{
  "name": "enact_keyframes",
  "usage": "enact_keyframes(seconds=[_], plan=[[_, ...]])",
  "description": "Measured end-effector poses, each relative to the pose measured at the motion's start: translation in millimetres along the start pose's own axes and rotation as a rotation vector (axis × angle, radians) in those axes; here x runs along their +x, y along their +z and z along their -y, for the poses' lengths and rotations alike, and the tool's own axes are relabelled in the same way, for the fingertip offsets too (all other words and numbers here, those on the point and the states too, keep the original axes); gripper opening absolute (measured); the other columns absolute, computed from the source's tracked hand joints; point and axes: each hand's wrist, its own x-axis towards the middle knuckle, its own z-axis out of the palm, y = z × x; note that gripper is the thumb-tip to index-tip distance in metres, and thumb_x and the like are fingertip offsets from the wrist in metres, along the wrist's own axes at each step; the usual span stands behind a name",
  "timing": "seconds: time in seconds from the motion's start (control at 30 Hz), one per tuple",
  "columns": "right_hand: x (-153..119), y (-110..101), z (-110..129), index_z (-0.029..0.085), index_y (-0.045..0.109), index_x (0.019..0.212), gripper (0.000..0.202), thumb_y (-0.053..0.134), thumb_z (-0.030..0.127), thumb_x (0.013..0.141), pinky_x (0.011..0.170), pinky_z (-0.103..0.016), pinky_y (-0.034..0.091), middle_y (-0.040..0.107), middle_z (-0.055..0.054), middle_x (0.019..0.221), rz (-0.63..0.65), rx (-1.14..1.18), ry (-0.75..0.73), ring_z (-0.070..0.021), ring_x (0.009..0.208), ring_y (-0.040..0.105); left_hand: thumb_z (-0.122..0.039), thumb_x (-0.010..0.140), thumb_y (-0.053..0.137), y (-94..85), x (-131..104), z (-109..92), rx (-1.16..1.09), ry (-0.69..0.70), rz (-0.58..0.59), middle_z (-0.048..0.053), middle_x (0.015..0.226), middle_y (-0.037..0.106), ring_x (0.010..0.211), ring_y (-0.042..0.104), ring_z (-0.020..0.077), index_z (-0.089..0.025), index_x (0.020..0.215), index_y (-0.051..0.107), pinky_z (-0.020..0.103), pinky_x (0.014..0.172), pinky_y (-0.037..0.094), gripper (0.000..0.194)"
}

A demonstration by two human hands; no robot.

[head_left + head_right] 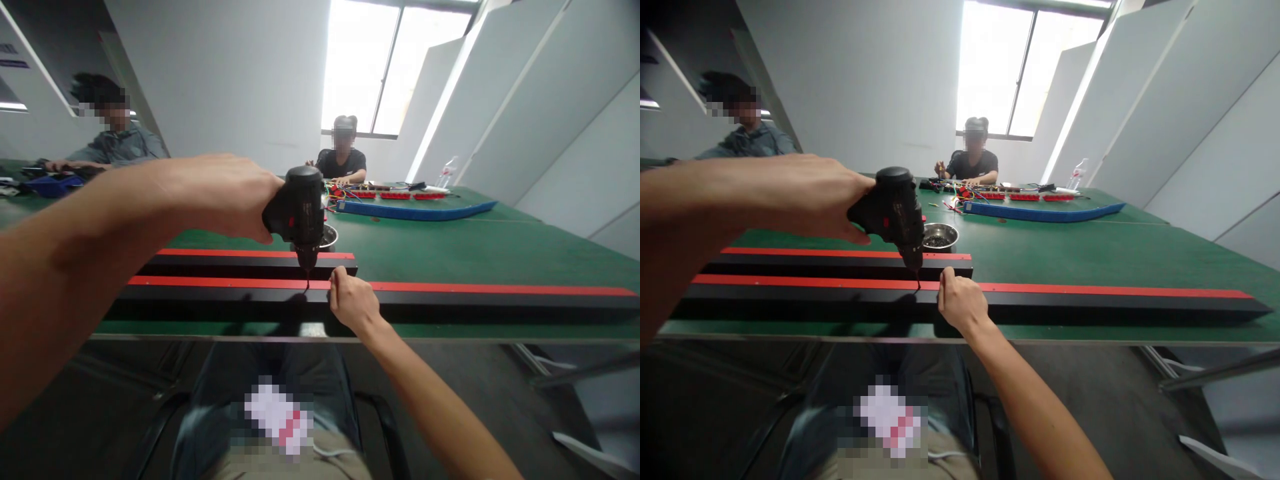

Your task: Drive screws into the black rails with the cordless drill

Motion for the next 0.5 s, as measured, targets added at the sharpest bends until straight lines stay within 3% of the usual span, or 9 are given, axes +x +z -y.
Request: enact_keyframes(seconds=[0.1,0.17,0.33,0.5], plan=[[-0.3,-1.3,-5.0,0.016,0.051,0.101,0.02,0.032,0.023,0.1,0.058,-0.03,0.029,0.069,-0.007,0.074,0.004,0.019,-0.034,-0.0201,0.062,0.063,-0.036,0.056,0.09,-8.3,-3.1,11.7,-0.031,-0.121,0.173,0.0,0.064,0.055,0.081,0.062,0.0232,-0.015,0.079,0.076,0.022,0.062,0.032,0.033],[-2.2,-2.9,-13.1,0.017,0.051,0.101,0.019,0.033,0.023,0.1,0.058,-0.03,0.03,0.07,-0.007,0.075,-0.005,0.027,-0.024,-0.0212,0.063,0.065,-0.038,0.056,0.09,-3.2,-7.4,24.2,-0.123,-0.13,0.178,0.001,0.067,0.061,0.074,0.062,0.0209,-0.016,0.083,0.078,0.022,0.057,0.033,0.037],[-18.2,-10.9,-66.7,0.021,0.049,0.097,0.019,0.032,0.028,0.103,0.058,-0.03,0.037,0.075,-0.008,0.085,-0.024,0.086,0.069,-0.0224,0.064,0.069,-0.038,0.067,0.083,42.0,-27.5,62.6,-0.432,-0.024,0.076,0.005,0.094,0.074,0.079,0.066,0.0217,-0.019,0.109,0.077,0.026,0.066,0.047,0.047],[-42.0,-29.6,-146.4,0.025,0.046,0.092,0.016,0.037,0.034,0.102,0.066,-0.032,0.045,0.078,-0.008,0.096,-0.021,0.148,0.175,-0.026,0.078,0.073,-0.039,0.067,0.083,91.8,-52.2,93.3,-0.734,-0.201,-0.032,0.006,0.084,0.073,0.077,0.065,0.0219,-0.012,0.102,0.073,0.029,0.07,0.049,0.046]])
